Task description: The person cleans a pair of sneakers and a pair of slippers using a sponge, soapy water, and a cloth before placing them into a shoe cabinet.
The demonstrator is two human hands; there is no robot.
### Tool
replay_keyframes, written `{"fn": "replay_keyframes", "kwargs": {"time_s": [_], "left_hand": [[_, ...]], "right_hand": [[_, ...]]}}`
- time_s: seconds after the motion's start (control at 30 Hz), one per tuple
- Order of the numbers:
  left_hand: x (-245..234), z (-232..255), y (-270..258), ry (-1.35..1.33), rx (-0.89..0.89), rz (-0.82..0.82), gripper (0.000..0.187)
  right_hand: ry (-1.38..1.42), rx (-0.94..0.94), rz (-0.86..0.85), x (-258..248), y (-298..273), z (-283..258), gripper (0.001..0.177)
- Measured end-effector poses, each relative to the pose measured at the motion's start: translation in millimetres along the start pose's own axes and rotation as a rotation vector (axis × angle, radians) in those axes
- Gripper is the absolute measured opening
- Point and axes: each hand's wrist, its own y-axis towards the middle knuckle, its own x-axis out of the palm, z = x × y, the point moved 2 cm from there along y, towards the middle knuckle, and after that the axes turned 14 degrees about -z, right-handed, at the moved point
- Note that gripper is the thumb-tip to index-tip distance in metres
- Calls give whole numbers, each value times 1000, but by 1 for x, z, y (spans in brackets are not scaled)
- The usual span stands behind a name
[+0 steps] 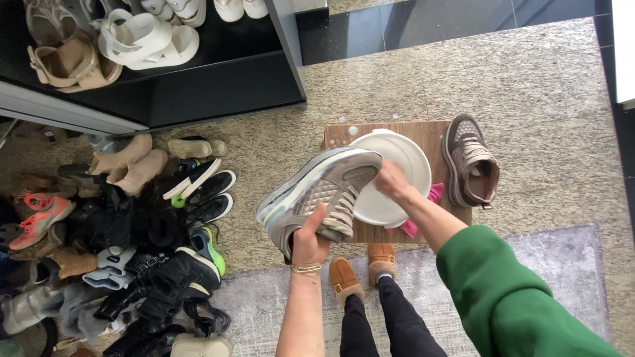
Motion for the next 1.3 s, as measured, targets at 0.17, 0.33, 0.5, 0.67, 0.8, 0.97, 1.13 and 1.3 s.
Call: {"fn": "replay_keyframes", "kwargs": {"time_s": [0.17, 0.33, 0.5, 0.67, 0.8, 0.97, 1.13, 1.3], "left_hand": [[-25, -18, 6, -14, 31, -38, 32], [6, -3, -8, 67, 30, 119, 22], [-8, -16, 3, 1503, 248, -141, 45], [63, -3, -24, 1048, -108, 221, 29], [-43, -59, 3, 1630, 236, 3, 34], [88, 12, -32, 594, -75, 281, 41], [-7, -49, 10, 994, 200, 53, 33], [48, -21, -21, 195, -22, 194, 31]], "right_hand": [[597, -291, 111, -91, -66, -76, 43], [853, -188, 224, -146, -132, -124, 28], [964, -323, 238, -143, -140, -138, 30], [297, -560, 482, -128, -136, -186, 23], [282, -496, 557, -147, -135, -179, 15], [242, -223, 434, -135, -146, -197, 36], [286, -347, 553, -130, -144, -201, 26], [198, -362, 511, -112, -132, -172, 26]]}}
